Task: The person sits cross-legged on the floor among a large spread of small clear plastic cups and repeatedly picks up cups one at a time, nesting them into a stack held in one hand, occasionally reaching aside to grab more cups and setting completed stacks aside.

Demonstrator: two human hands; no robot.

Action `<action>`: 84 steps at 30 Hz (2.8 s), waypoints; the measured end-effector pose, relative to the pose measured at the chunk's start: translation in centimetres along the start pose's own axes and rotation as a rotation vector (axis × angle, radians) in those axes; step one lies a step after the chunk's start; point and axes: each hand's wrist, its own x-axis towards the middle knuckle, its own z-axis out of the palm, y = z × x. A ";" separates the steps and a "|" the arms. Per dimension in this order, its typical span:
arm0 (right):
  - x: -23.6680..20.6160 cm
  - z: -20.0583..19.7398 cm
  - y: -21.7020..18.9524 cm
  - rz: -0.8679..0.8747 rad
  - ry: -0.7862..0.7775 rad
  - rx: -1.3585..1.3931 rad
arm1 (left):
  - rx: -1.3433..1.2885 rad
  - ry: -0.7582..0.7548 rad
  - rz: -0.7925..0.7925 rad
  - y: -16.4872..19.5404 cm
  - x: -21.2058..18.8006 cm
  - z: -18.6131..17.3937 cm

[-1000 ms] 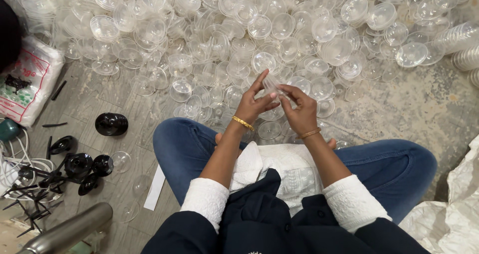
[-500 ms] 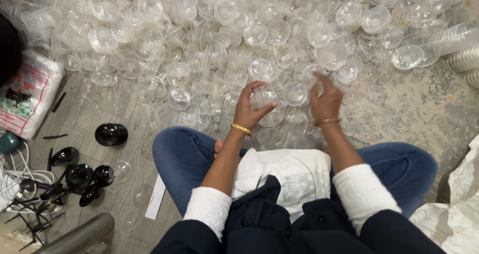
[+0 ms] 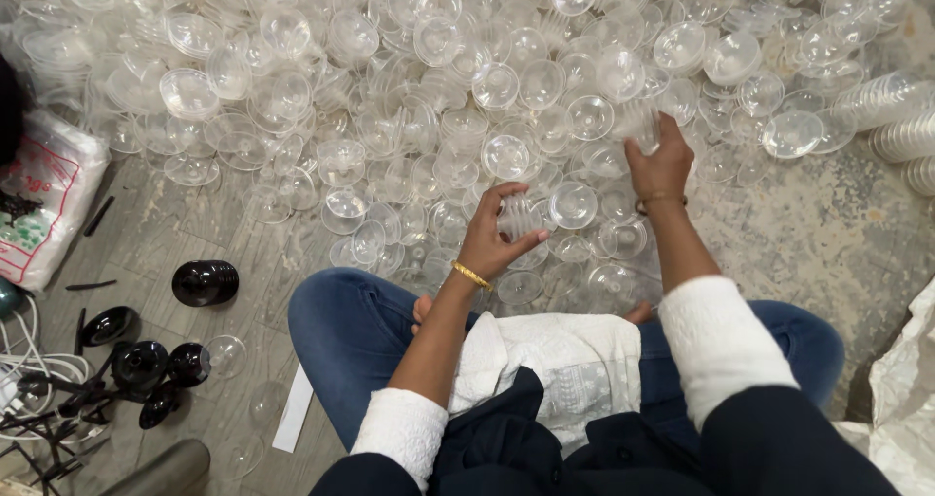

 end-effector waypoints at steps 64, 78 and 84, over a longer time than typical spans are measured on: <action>-10.5 -4.5 -11.9 0.228 -0.404 0.744 | -0.881 -0.147 -0.519 0.2 0.1 -0.9; -12.0 -7.0 -11.3 0.117 -0.577 0.658 | -1.026 -0.220 -0.462 0.2 -0.7 -0.8; -12.7 -6.6 -11.5 0.025 -0.431 0.568 | -0.953 -0.309 -0.471 0.6 -0.4 -1.1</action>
